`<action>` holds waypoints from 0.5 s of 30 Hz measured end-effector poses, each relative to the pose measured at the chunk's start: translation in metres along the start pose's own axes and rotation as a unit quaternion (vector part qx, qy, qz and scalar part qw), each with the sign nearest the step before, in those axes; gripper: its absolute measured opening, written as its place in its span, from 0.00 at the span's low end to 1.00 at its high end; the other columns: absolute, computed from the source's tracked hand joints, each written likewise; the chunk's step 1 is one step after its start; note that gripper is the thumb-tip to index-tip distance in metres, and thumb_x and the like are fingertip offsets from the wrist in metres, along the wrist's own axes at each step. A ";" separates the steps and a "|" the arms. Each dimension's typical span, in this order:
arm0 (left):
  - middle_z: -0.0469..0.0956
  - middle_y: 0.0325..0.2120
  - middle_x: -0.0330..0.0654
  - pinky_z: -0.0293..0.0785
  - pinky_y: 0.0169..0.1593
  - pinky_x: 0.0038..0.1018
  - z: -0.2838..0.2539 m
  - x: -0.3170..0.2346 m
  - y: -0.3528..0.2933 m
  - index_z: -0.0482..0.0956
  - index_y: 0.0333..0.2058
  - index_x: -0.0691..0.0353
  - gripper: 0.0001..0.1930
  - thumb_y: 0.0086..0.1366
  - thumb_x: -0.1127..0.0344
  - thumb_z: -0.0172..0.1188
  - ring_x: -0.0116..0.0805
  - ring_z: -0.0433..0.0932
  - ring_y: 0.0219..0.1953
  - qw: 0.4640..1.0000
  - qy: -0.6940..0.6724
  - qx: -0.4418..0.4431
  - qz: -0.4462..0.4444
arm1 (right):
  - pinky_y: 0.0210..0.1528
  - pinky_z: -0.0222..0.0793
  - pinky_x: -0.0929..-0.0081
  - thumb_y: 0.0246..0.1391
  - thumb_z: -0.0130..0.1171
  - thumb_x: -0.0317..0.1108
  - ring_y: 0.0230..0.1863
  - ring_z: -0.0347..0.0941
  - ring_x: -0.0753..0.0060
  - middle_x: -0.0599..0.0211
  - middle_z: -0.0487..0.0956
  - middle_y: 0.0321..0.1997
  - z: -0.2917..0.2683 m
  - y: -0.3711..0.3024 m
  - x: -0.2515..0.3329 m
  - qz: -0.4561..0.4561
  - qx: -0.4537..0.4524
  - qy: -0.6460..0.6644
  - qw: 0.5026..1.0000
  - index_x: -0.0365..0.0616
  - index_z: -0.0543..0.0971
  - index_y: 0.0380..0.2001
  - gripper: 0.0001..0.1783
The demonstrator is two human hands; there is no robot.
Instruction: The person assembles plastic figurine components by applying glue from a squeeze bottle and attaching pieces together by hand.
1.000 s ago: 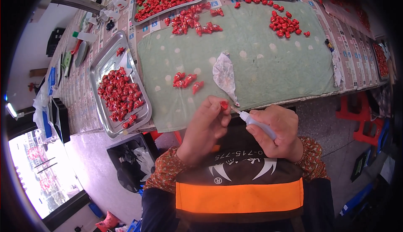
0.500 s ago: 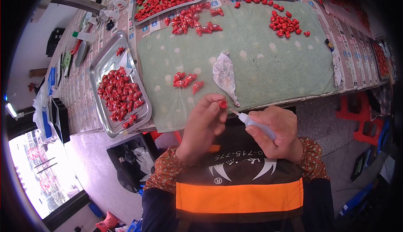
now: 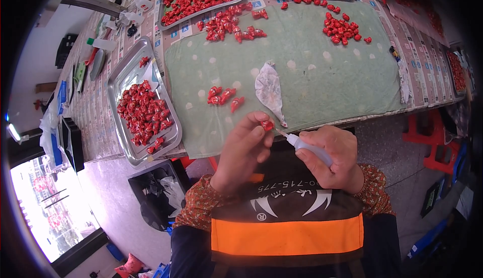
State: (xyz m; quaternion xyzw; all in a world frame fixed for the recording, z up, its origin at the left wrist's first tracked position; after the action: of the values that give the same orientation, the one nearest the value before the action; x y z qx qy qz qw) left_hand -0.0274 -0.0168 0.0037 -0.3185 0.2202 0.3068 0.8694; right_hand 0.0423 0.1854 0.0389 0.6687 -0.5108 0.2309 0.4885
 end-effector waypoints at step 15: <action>0.72 0.48 0.41 0.67 0.25 0.14 -0.004 0.002 0.002 0.68 0.51 0.57 0.13 0.69 0.73 0.53 0.25 0.72 0.35 0.999 -0.035 0.018 0.014 | 0.28 0.73 0.69 0.40 0.70 0.24 0.28 0.79 0.56 0.59 0.81 0.30 0.002 0.002 0.005 -0.003 0.005 0.013 1.000 0.41 0.79 0.38 0.18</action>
State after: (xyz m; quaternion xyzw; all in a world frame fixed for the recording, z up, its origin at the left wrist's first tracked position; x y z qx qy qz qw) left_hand -0.0282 -0.0173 -0.0013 -0.2888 0.2000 0.3259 0.8777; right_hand 0.0420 0.1812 0.0426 0.6693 -0.5016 0.2404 0.4926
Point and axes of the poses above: each hand's wrist, its own y-axis towards the middle knuckle, its own z-axis out of the palm, x = y × z, the point moved 1 cm from there along y, towards the middle knuckle
